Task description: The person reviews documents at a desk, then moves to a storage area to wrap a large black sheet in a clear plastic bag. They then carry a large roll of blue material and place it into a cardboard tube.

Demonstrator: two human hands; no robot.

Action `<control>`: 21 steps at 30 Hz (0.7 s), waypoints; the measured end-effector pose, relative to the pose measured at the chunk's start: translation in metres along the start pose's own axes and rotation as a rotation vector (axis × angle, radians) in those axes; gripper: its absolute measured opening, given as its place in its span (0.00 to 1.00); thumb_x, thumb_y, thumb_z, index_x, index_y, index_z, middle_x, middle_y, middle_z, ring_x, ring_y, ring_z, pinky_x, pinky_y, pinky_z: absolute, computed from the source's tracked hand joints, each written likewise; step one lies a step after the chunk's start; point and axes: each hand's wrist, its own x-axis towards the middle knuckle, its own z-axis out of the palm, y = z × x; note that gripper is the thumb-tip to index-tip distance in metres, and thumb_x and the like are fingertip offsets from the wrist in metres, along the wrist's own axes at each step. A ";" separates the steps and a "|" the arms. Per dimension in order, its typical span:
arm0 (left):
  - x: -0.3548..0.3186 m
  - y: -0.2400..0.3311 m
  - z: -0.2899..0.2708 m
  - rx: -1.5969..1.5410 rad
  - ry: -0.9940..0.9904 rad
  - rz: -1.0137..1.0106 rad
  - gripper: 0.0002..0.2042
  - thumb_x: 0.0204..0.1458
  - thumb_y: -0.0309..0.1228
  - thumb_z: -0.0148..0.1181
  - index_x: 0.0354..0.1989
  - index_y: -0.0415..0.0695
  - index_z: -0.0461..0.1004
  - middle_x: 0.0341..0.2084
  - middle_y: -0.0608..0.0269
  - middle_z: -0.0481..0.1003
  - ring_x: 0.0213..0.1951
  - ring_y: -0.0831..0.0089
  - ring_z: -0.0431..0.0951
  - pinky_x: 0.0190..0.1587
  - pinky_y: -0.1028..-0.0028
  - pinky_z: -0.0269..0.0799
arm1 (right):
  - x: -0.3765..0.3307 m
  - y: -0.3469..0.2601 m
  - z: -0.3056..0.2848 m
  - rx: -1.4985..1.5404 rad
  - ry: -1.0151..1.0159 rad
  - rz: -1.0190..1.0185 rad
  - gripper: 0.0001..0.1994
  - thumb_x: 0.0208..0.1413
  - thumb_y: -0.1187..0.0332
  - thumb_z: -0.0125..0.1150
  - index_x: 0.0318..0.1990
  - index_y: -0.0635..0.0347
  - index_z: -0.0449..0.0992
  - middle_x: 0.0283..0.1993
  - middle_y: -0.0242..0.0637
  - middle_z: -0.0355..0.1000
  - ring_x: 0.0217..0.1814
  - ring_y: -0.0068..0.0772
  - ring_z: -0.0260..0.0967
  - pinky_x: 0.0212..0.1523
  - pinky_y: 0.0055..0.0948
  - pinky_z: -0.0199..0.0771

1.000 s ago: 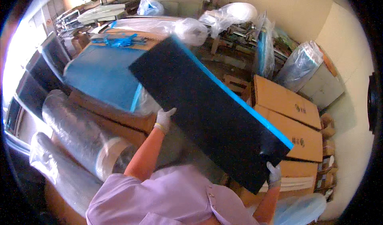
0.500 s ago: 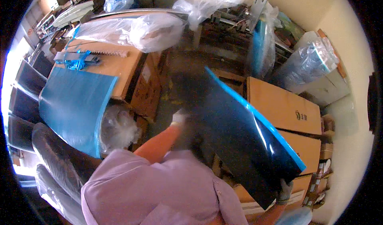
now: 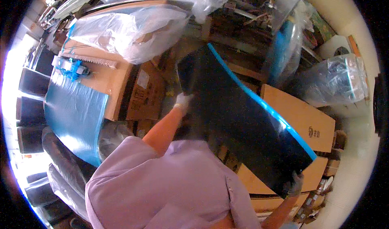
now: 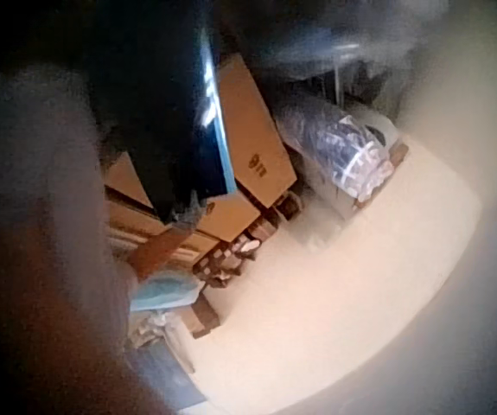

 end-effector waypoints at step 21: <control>0.038 0.401 -0.095 1.220 1.359 1.030 0.43 0.44 0.29 0.66 0.68 0.67 0.49 0.63 0.45 0.53 0.56 0.49 0.67 0.46 0.57 0.71 | 0.086 0.067 0.110 0.431 -0.141 0.071 0.25 0.58 0.71 0.55 0.63 0.64 0.61 0.62 0.47 0.62 0.58 0.47 0.65 0.55 0.37 0.70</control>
